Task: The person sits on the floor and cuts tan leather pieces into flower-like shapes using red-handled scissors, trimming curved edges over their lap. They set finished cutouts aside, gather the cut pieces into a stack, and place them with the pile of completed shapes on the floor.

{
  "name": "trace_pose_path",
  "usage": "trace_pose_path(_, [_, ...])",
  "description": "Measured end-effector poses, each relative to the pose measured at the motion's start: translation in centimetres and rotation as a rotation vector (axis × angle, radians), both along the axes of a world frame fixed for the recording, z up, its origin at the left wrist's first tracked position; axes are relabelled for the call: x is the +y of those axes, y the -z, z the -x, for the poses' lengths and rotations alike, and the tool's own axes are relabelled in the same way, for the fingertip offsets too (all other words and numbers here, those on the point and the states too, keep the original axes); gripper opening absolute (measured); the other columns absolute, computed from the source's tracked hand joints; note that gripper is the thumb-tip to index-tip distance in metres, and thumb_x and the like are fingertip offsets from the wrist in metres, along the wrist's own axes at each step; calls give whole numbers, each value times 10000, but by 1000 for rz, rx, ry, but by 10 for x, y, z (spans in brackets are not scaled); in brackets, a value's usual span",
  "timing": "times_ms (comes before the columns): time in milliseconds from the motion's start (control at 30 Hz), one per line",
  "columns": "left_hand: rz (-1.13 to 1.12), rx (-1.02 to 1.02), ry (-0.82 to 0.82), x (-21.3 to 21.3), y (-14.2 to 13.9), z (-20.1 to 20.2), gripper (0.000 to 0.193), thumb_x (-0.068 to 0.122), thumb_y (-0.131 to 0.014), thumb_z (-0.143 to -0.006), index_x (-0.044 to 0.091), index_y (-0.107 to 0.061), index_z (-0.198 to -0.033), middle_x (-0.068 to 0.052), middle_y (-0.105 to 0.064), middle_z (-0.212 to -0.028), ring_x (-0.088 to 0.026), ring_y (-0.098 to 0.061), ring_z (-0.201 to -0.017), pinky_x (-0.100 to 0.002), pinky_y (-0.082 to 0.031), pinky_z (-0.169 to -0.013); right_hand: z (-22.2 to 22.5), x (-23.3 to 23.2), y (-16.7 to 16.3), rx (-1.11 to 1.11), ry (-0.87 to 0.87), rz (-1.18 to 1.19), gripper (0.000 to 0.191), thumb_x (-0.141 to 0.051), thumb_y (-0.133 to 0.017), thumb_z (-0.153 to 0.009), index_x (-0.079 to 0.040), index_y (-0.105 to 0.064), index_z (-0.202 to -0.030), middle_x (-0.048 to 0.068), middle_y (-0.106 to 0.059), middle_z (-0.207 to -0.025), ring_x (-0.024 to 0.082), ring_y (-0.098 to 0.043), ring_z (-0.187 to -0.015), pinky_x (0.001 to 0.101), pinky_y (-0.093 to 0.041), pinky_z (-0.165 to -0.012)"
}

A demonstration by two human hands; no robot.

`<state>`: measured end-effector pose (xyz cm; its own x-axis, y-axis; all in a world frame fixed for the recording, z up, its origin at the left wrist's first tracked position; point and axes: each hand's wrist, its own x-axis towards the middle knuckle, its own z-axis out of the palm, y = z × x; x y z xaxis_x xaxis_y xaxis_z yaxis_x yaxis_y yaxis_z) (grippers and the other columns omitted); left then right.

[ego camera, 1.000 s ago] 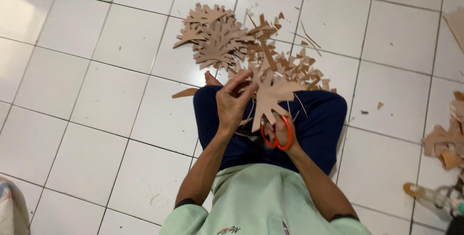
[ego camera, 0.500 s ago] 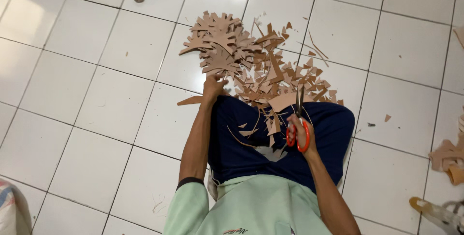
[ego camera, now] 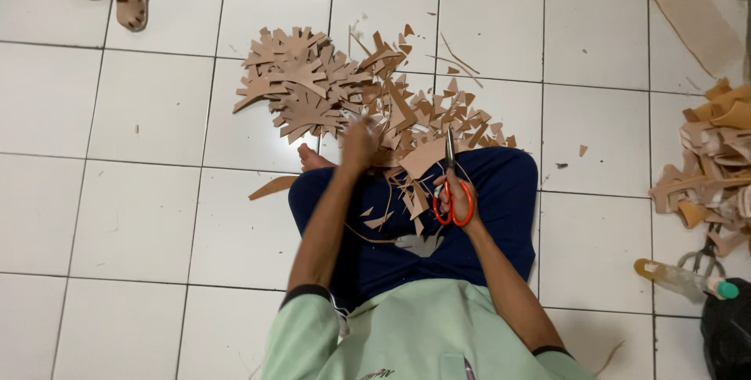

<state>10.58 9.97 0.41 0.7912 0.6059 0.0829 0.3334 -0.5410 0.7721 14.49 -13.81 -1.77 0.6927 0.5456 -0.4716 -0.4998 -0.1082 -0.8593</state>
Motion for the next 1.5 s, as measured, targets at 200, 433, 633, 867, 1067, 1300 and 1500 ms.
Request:
trace_pose_path(200, [-47, 406, 335, -71, 11, -8, 827, 573, -857, -793, -79, -595, -1229, -297, -658, -1133, -398, -666, -1011, -471, -557, -838, -2, 1, 3, -31, 4, 10, 550, -494, -494, -1048, 25, -649, -954, 8, -461, -551, 85, -426, -409, 247, -369, -387])
trace_pose_path(433, [552, 7, -72, -85, 29, 16, 390, 225, -845, -851, -56, -675, -1061, -144, -739, -890, -200, -685, -735, -280, -547, -618, 5, -8, 18, -69, 62, -40, 517, -473, -529, -1035, 23, -662, -984, -5, -481, -571, 76, -448, -419, 238, -374, -395])
trace_pose_path(633, [1189, -573, -322, -38, 17, 41, 377, 136, -769, -849, 18, -604, -1167, -56, -696, -972, -149, -673, -858, -287, -592, -780, 19, -10, 16, -290, -46, 87, 445, -413, -702, -950, 19, -712, -1055, -10, -527, -610, 66, -449, -449, 237, -333, -397])
trace_pose_path(867, [537, -389, -262, -14, -42, 67, 337, 192, -759, -900, -75, -658, -1080, -132, -728, -954, -192, -715, -867, -320, -590, -794, 15, 7, -24, -417, -298, 97, 496, -502, -610, -950, -27, -721, -1036, -1, -562, -556, 71, -528, -425, 219, -419, -396])
trace_pose_path(1067, [506, -342, -72, -5, -72, 91, 301, 138, -699, -913, -103, -647, -1087, -170, -728, -963, -210, -722, -854, -328, -606, -776, 8, 4, -42, -552, -393, -47, 561, -571, -566, -967, -30, -693, -1048, -23, -563, -563, 56, -576, -473, 194, -463, -444])
trace_pose_path(1300, [775, -321, -14, -22, -81, 93, 273, 114, -624, -923, -103, -595, -1085, -177, -699, -924, -223, -755, -768, -375, -690, -723, 11, 4, -48, -444, -368, -64, 539, -558, -559, -955, -38, -684, -1019, -25, -538, -597, 61, -563, -478, 208, -486, -443])
trace_pose_path(1500, [618, -312, -39, -29, -89, 95, 233, 123, -629, -973, -85, -625, -1079, -157, -717, -909, -184, -727, -739, -322, -645, -657, 14, -4, -60, -494, -422, -102, 567, -580, -587, -954, -29, -676, -1050, -14, -553, -600, 63, -562, -502, 213, -484, -474])
